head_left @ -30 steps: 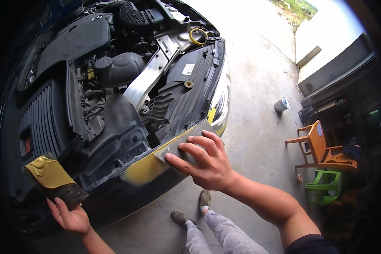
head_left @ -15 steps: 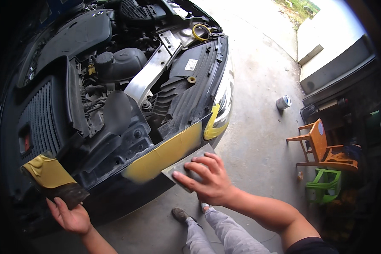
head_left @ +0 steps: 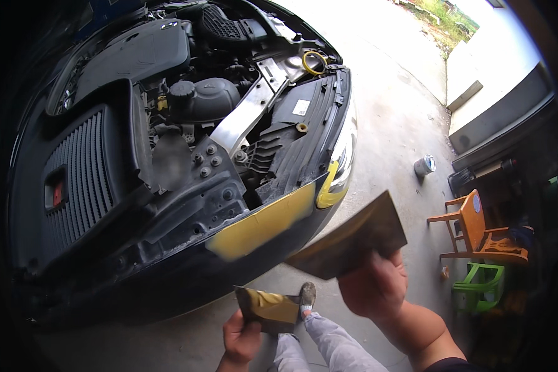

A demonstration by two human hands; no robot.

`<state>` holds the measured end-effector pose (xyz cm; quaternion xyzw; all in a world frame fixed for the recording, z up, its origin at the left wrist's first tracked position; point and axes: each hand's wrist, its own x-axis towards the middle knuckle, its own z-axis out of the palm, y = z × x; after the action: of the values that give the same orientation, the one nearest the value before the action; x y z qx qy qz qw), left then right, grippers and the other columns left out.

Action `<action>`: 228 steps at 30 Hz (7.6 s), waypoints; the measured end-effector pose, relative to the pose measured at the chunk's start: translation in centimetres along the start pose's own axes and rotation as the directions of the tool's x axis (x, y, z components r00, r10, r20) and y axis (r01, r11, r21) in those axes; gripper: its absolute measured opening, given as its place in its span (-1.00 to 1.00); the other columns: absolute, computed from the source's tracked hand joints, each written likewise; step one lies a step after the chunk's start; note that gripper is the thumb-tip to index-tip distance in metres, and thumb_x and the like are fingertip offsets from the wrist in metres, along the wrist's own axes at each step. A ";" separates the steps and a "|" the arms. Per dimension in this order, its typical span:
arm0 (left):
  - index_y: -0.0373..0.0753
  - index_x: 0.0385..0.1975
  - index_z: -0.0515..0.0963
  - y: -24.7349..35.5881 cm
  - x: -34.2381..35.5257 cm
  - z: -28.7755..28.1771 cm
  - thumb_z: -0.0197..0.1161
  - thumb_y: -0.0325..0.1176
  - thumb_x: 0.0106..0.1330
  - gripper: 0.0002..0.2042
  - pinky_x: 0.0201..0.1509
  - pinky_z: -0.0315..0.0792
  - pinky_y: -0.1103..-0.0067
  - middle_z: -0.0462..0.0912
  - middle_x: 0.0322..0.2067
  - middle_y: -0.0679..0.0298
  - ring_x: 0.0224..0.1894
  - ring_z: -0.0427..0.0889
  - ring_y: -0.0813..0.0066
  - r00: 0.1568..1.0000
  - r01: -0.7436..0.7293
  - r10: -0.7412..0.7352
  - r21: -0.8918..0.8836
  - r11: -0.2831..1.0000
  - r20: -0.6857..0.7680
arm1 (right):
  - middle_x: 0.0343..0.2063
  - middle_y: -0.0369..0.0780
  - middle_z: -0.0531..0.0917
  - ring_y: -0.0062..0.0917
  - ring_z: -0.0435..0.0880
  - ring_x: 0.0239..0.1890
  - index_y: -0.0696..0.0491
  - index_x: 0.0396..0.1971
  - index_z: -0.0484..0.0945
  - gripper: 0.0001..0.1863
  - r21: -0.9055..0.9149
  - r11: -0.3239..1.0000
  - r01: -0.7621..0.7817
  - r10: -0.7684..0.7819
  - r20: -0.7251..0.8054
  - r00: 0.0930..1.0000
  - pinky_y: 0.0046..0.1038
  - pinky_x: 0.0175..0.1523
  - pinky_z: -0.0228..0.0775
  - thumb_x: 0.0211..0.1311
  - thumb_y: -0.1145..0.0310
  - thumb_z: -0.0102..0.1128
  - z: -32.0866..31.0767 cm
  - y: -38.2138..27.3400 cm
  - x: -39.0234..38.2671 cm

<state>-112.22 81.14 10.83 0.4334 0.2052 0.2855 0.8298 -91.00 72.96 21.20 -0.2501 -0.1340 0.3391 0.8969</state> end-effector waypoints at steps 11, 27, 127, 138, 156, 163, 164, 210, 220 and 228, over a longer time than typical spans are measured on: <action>-0.31 0.23 0.32 6.2 -0.8 -5.0 0.04 -0.43 0.38 -0.59 0.30 0.27 0.34 0.47 0.14 0.13 0.18 0.45 0.26 0.978 -0.171 0.152 -0.125 0.977 -0.144 | -0.08 -0.14 0.52 -0.26 0.51 -0.02 -0.03 0.10 0.49 -0.36 -0.803 0.000 0.596 0.322 0.565 0.760 -0.25 0.00 0.41 -0.12 0.63 0.22 -1.8 2.1 1.2; -0.38 0.21 0.31 5.8 -3.1 -5.7 0.05 -0.38 0.37 -0.57 0.26 0.30 0.43 0.49 0.11 0.14 0.14 0.47 0.32 0.942 -0.164 0.171 0.048 0.985 -0.287 | 0.02 -0.29 0.43 -0.34 0.36 0.10 -0.37 0.18 0.45 -0.41 -0.498 -0.487 0.717 0.269 0.696 0.666 -0.10 0.21 0.13 0.05 0.31 0.16 -0.9 8.1 3.6; -0.31 0.09 0.41 -2.6 -0.9 2.7 -0.02 -0.58 0.32 -0.66 0.20 0.32 0.45 0.55 -0.01 0.20 0.05 0.51 0.40 0.996 0.053 -0.052 0.010 0.999 -0.073 | -0.01 -0.15 0.44 -0.44 0.41 0.07 0.18 0.09 0.44 -0.56 -0.403 0.915 0.003 0.011 0.032 0.999 -0.44 0.21 0.19 0.21 0.71 -0.18 -3.7 -1.3 1.0; -0.18 0.19 0.34 0.3 1.4 2.6 0.01 -0.46 0.39 -0.63 -0.15 0.60 0.30 0.55 0.02 0.18 -0.11 0.61 0.27 0.991 -0.061 0.048 -0.107 0.992 -0.126 | -0.14 -0.10 0.54 -0.34 0.56 -0.09 0.17 -0.02 0.47 -0.62 -0.713 0.661 -0.234 0.167 -0.163 0.972 -0.40 0.06 0.40 0.14 0.72 -0.04 -9.2 -2.0 2.5; -0.28 0.17 0.36 -1.9 1.2 2.8 0.08 -0.46 0.35 -0.62 0.23 0.34 0.43 0.51 0.07 0.19 0.11 0.49 0.35 0.989 0.022 -0.032 -0.070 0.997 -0.147 | -0.03 -0.28 0.46 -0.35 0.39 0.05 -0.26 0.12 0.50 -0.36 -0.699 -0.425 0.575 0.041 0.620 0.784 -0.25 0.12 0.16 -0.07 0.48 0.23 -11.5 0.7 8.2; -0.28 0.16 0.36 -2.0 1.1 3.0 0.09 -0.45 0.34 -0.62 0.23 0.33 0.42 0.51 0.08 0.19 0.11 0.49 0.34 0.985 0.052 -0.066 -0.088 0.995 -0.159 | 0.00 -0.31 0.45 -0.41 0.39 0.07 -0.29 0.10 0.53 -0.37 -0.604 -0.384 0.698 0.189 0.688 0.700 -0.26 0.16 0.18 -0.11 0.46 0.16 -13.5 0.8 5.8; -0.28 0.16 0.36 -2.0 1.1 3.1 0.09 -0.45 0.34 -0.62 0.23 0.33 0.41 0.51 0.08 0.19 0.11 0.49 0.34 0.982 0.065 -0.081 -0.098 0.993 -0.171 | 0.00 -0.32 0.45 -0.41 0.39 0.07 -0.29 0.10 0.53 -0.36 -0.599 -0.379 0.705 0.216 0.684 0.697 -0.26 0.16 0.18 -0.12 0.46 0.16 -13.9 0.6 5.3; -0.27 0.15 0.32 8.4 -2.6 -6.8 -0.03 -0.41 0.42 -0.67 -0.18 0.55 0.37 0.56 -0.07 0.09 -0.17 0.60 0.21 0.988 0.084 -0.109 -0.209 0.974 -0.113 | -0.36 -0.27 0.48 -0.51 0.45 -0.35 0.15 -0.14 0.52 -0.64 -0.494 -0.663 0.562 0.367 0.440 0.820 -0.47 -0.31 0.22 0.01 0.37 0.09 6.7 4.2 3.9; -0.28 0.17 0.36 8.0 -0.8 -4.6 0.02 -0.49 0.34 -0.62 0.19 0.39 0.41 0.54 0.06 0.18 0.04 0.55 0.32 0.990 0.104 -0.119 -0.196 0.975 -0.070 | -0.33 -0.29 0.60 -0.44 0.54 -0.30 0.03 -0.19 0.58 -0.73 -0.567 -0.775 0.279 -0.024 0.467 0.884 -0.43 -0.21 0.34 0.06 0.52 0.16 2.0 -1.3 6.7; -0.32 0.17 0.34 7.6 0.9 1.8 0.00 -0.46 0.38 -0.64 0.28 0.31 0.35 0.52 0.09 0.11 0.15 0.49 0.25 0.956 0.289 -0.284 -0.367 0.884 0.067 | -0.35 -0.21 0.61 -0.64 0.54 -0.25 0.16 -0.06 0.45 -0.78 -0.792 0.535 -0.293 0.363 -0.097 0.927 -0.55 -0.14 0.39 0.38 0.39 0.06 6.3 -1.8 -2.2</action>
<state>-112.72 84.14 18.06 0.2345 0.2043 0.1911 0.9310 -94.20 72.60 27.24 -0.6289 -0.2566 0.4153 0.6051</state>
